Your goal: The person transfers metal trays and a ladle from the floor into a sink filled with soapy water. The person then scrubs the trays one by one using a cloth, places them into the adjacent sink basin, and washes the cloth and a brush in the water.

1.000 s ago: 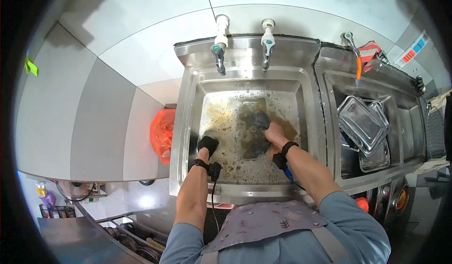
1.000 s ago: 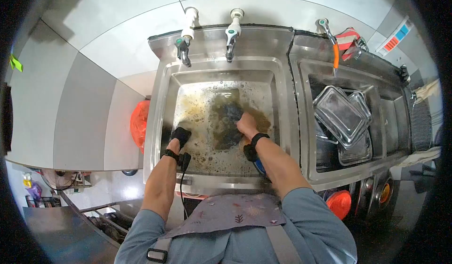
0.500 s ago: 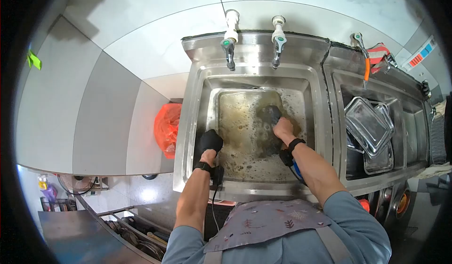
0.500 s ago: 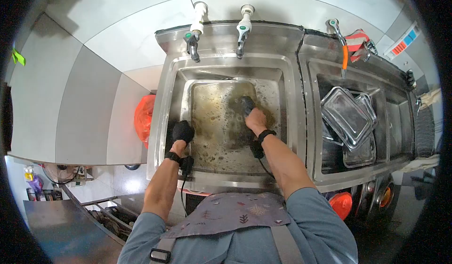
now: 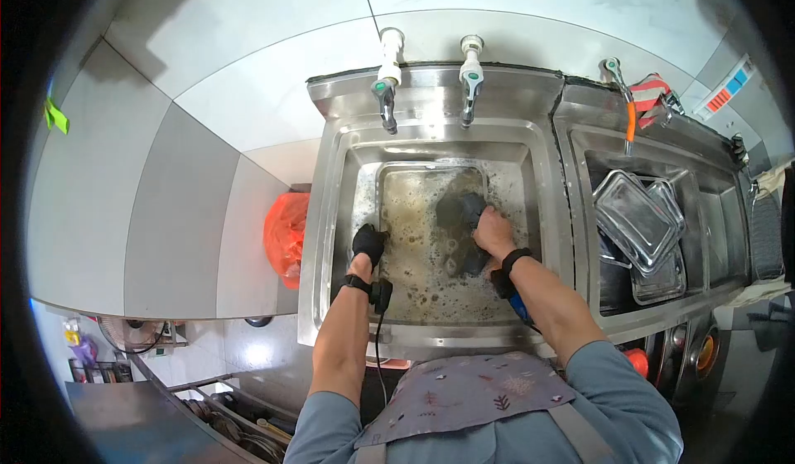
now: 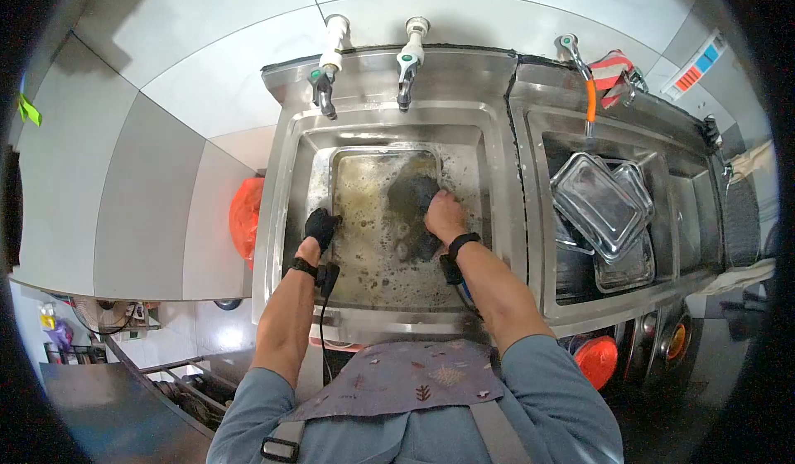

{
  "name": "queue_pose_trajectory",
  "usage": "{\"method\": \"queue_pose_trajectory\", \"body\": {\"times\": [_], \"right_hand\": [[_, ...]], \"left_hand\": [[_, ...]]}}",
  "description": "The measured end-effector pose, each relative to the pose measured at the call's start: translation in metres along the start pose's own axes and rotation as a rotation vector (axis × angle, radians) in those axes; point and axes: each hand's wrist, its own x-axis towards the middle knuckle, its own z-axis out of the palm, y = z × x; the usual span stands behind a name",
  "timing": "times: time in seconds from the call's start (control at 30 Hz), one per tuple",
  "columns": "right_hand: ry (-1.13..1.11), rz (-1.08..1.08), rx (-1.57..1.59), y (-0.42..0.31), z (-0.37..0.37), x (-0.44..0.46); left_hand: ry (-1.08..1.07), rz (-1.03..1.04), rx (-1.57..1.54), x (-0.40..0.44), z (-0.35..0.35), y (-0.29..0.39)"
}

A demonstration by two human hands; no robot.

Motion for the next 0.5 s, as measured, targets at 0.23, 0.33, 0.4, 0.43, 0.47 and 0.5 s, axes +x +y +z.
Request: {"method": "queue_pose_trajectory", "body": {"times": [0.23, 0.33, 0.4, 0.43, 0.47, 0.5], "right_hand": [[0.189, 0.023, 0.262, -0.021, -0.043, 0.029], [0.263, 0.083, 0.470, -0.032, -0.053, 0.047], [0.352, 0.187, 0.744, -0.038, -0.045, 0.067], [0.478, 0.139, 0.714, -0.045, -0.032, 0.078], [0.473, 0.134, 0.718, -0.056, -0.032, 0.080], [0.434, 0.042, 0.829, -0.070, -0.032, 0.081]], "left_hand": [[-0.018, -0.023, -0.117, -0.005, -0.004, -0.014], [0.020, 0.014, -0.026, 0.000, 0.006, -0.024], [0.041, -0.014, 0.005, -0.012, -0.005, -0.005], [0.061, 0.005, 0.028, -0.012, -0.004, -0.004], [0.076, 0.025, 0.052, -0.012, -0.002, -0.004], [0.099, 0.010, 0.013, -0.017, -0.003, 0.002]]}}
